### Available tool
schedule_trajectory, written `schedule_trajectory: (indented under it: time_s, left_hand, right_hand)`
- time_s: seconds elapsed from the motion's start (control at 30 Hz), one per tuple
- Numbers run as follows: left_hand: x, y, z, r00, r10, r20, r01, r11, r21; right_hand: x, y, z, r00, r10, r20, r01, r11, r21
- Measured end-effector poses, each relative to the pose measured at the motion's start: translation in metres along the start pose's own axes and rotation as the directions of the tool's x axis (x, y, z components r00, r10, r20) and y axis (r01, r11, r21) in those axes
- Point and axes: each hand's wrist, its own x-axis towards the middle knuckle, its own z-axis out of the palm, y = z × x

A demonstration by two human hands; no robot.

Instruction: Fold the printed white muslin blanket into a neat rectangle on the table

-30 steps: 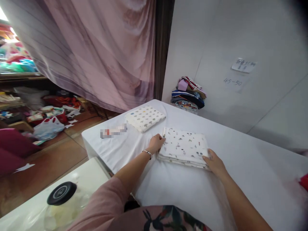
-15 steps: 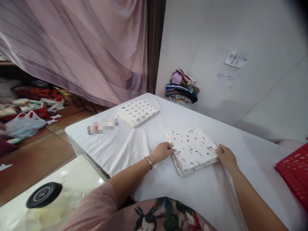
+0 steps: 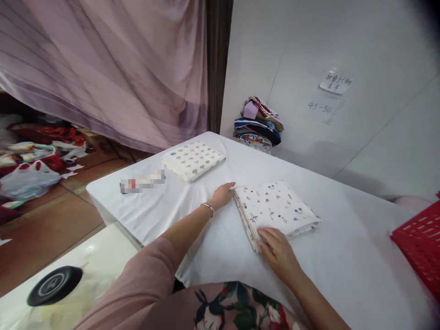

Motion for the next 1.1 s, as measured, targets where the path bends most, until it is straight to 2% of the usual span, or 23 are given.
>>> schedule_trajectory:
  time_s: [0.13, 0.33, 0.5, 0.63, 0.73, 0.83, 1.1]
  left_hand:
    - [0.008, 0.002, 0.001, 0.998, 0.047, 0.048, -0.046, 0.999, -0.011]
    - [0.007, -0.001, -0.005, 0.991, 0.090, 0.100, -0.082, 0.994, -0.076]
    - [0.010, -0.006, -0.006, 0.991, 0.109, 0.082, -0.101, 0.990, -0.095]
    - [0.016, -0.007, -0.003, 0.977, 0.183, 0.110, -0.176, 0.982, -0.066]
    - [0.018, -0.006, -0.002, 0.977, 0.179, 0.120, -0.171, 0.983, -0.069]
    - [0.017, -0.006, -0.001, 0.982, 0.168, 0.088, -0.164, 0.985, -0.054]
    - [0.010, -0.012, 0.005, 0.990, 0.113, -0.080, -0.101, 0.985, 0.143]
  right_hand:
    - [-0.002, -0.002, -0.001, 0.999, -0.042, 0.004, 0.042, 0.998, -0.044]
    - [-0.002, -0.006, 0.005, 0.998, -0.026, 0.052, 0.030, 0.996, -0.081]
    - [-0.003, -0.007, 0.007, 0.998, -0.012, 0.062, 0.017, 0.996, -0.092]
    - [-0.004, -0.007, 0.007, 0.997, -0.002, 0.076, 0.008, 0.996, -0.087]
    - [-0.006, -0.007, 0.008, 0.997, -0.009, 0.075, 0.015, 0.996, -0.085]
    - [-0.009, -0.005, 0.010, 0.997, -0.022, 0.072, 0.028, 0.995, -0.096]
    - [-0.015, -0.003, 0.013, 0.995, -0.062, 0.073, 0.071, 0.990, -0.118]
